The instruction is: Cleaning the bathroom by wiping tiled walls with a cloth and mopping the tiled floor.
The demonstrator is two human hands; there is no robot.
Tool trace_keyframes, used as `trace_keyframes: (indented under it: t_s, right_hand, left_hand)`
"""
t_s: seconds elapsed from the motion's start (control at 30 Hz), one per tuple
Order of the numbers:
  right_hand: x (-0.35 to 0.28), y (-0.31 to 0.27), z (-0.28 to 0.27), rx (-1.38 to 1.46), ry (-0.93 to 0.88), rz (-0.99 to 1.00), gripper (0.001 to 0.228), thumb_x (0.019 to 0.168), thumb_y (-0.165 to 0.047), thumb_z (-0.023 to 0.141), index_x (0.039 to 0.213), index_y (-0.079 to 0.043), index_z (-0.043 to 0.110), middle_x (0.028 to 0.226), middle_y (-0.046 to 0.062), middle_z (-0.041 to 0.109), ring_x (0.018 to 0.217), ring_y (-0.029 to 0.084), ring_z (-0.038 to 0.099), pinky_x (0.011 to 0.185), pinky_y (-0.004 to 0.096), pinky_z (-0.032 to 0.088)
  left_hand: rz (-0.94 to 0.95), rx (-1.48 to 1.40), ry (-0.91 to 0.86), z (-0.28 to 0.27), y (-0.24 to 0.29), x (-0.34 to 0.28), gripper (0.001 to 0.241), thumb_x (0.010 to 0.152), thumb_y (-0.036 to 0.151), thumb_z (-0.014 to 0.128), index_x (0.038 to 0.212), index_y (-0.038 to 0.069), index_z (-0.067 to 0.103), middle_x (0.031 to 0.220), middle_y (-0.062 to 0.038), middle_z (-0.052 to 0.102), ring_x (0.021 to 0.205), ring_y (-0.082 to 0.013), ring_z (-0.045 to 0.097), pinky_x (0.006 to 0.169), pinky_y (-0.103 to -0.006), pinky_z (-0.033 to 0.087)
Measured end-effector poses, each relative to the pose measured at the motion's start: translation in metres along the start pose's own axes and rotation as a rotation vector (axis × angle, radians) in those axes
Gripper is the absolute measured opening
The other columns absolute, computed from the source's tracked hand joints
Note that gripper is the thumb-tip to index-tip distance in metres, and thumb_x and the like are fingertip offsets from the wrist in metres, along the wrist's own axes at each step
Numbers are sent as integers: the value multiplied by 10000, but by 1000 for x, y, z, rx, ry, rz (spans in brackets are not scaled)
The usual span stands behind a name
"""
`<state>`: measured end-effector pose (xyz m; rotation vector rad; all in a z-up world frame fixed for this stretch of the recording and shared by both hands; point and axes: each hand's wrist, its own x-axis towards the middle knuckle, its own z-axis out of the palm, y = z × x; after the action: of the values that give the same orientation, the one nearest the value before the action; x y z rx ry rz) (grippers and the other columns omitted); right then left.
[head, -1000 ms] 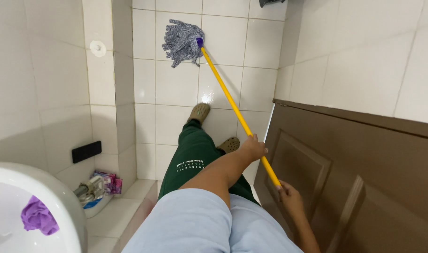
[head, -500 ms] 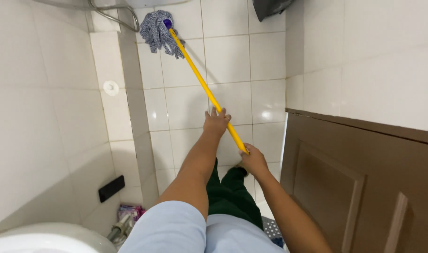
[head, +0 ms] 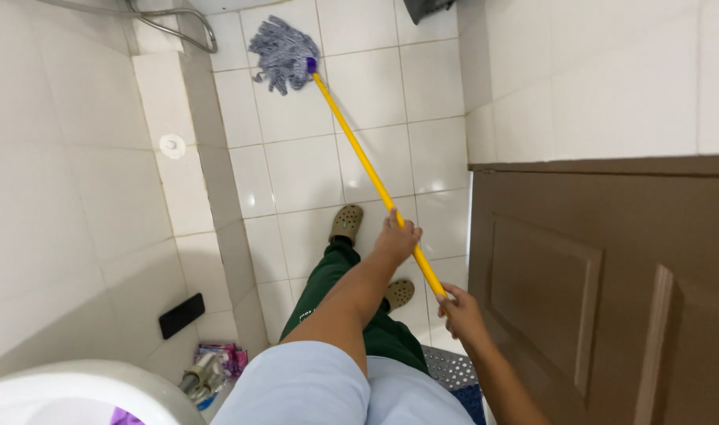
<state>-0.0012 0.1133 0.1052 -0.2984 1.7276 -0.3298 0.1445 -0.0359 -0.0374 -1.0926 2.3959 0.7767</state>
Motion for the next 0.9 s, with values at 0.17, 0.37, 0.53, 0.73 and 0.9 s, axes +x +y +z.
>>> trace_keyframes:
  t_s: [0.17, 0.37, 0.53, 0.73, 0.9]
  right_hand:
    - [-53, 115, -60, 8, 135, 80, 531, 930, -185, 666, 1451, -149, 572, 781, 104, 708, 487, 145, 522, 435, 306, 424]
    - [-163, 210, -111, -793, 245, 145, 636, 898, -348, 656, 1480, -185, 461, 1152, 183, 713, 1039, 383, 716, 878, 477, 569]
    - [-184, 229, -91, -740, 274, 445, 468, 972, -522, 581, 1318, -207, 598, 1073, 176, 785, 1018, 350, 766, 908, 459, 581]
    - [-137, 156, -51, -541, 315, 212, 447, 955, -502, 589, 1244, -166, 645, 964, 193, 767, 904, 356, 751, 800, 450, 561]
    - [-57, 36, -21, -459, 300, 89, 424, 965, -477, 592, 1238, -157, 645, 810, 159, 736, 726, 293, 720, 686, 444, 526]
  left_hand:
    - [220, 60, -94, 11, 113, -31, 381, 1018, 230, 537, 1386, 133, 552, 1337, -170, 573, 1420, -683, 287, 1175, -667, 282]
    - [530, 254, -213, 84, 206, -26, 440, 1053, 328, 475, 1480, 224, 496, 1437, -124, 548, 1454, -453, 353, 1180, -703, 221]
    - [535, 298, -444, 46, 201, -31, 453, 1032, 309, 527, 1485, 306, 512, 1352, -42, 641, 1405, -356, 450, 1218, -668, 209]
    - [496, 357, -362, 2, 114, 13, 399, 1010, 291, 565, 1406, 249, 593, 1254, -34, 689, 1358, -336, 477, 1180, -694, 249]
    - [424, 369, -227, -50, 12, 94, 339, 1053, 274, 508, 1360, 198, 630, 1252, -40, 698, 1337, -346, 500, 1166, -705, 282]
